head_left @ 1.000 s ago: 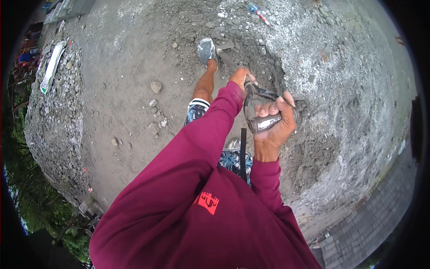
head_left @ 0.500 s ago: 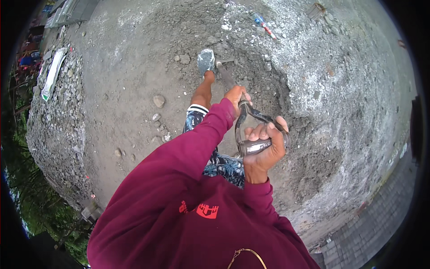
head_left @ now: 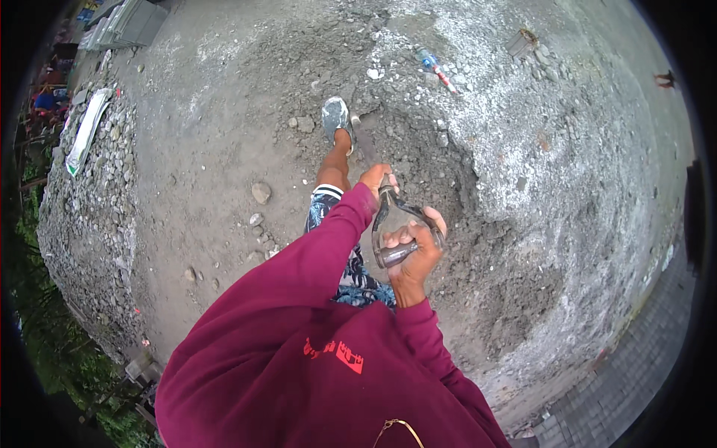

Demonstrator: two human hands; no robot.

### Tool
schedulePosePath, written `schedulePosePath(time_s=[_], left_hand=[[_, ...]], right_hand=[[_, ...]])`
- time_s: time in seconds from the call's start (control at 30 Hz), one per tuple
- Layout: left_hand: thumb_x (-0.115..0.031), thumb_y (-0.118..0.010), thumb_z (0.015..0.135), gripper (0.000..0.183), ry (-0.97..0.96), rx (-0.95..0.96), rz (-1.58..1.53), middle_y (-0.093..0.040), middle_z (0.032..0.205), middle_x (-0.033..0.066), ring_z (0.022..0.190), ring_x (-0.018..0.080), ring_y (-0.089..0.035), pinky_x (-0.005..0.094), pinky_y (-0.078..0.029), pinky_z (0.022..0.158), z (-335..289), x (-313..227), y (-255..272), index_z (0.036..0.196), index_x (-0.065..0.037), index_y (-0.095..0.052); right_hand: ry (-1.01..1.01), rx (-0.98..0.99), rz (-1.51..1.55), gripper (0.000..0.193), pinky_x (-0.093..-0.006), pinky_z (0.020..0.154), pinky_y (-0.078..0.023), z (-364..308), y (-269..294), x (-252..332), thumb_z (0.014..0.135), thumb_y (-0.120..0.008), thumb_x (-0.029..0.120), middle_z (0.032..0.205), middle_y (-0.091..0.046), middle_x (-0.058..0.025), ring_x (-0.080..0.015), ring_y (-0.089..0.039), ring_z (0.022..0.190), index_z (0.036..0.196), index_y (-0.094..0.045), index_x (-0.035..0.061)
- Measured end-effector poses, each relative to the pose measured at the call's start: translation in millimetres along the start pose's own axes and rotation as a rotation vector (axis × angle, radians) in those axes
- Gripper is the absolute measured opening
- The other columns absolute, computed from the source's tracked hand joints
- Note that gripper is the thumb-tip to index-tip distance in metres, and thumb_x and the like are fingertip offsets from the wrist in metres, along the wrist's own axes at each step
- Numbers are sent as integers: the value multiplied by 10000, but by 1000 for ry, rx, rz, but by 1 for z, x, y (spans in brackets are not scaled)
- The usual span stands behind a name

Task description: The person uses a shovel to move a mixture of sand and gravel from a pile on the ground.

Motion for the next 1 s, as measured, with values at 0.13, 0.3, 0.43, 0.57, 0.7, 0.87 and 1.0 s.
schedulePosePath(time_s=[0.13,0.3,0.43,0.57,0.7,0.87,1.0], left_hand=[[-168,-592,743,117,256,-188,-79,-528,605,83,538,229,-544,366,-483,478,94,2,-11,749,-52,-582],[-239,-673,755,354,403,-380,-48,-569,734,105,614,263,-584,445,-524,578,75,66,18,1006,-10,-573],[-259,-721,761,418,530,-314,-62,-564,767,90,702,277,-617,471,-523,700,134,64,68,1064,-22,-556],[-232,-733,757,367,335,-533,-216,-566,747,74,641,245,-609,426,-526,606,252,56,109,1004,-33,-549],[-162,-699,747,244,354,-596,-14,-521,636,50,520,198,-556,378,-493,473,326,57,103,906,-57,-545],[-127,-644,769,134,266,-639,-70,-502,602,44,491,186,-525,386,-475,455,281,89,111,809,-69,-530],[-102,-604,805,94,114,-603,-41,-504,610,47,482,183,-507,388,-472,450,222,89,103,811,-66,-518]], right_hand=[[-7,-79,-58,419,-316,402,-473,95,48,-10,745,-495,-25,682,-481,-66,-132,-459,470,1160,-474,24],[-53,-254,-187,473,-307,407,-456,94,141,-54,735,-498,-12,655,-466,-61,-146,-455,452,1206,-462,6],[-166,-638,-288,235,-310,388,-420,121,235,-75,725,-538,58,541,-441,-42,-184,-448,397,949,-566,-4],[-261,-984,-650,99,-307,365,-362,176,260,-78,717,-593,150,515,-446,-34,-173,-446,395,721,-542,65],[-222,-1204,-851,98,-304,331,-329,206,302,-70,744,-587,118,497,-443,-37,-168,-408,353,702,-557,35],[-190,-1109,-725,167,-295,321,-315,203,310,-47,720,-616,99,493,-448,-48,-162,-420,357,603,-515,37],[-191,-988,-701,163,-325,323,-327,157,347,-22,713,-624,111,500,-451,-68,-201,-442,355,622,-517,30]])
Point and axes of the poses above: each hand's wrist, its own z-axis towards the middle knuckle, its own y-axis out of the back of the hand, x = y × z, the point moved 1 cm from there along z, towards the middle knuckle
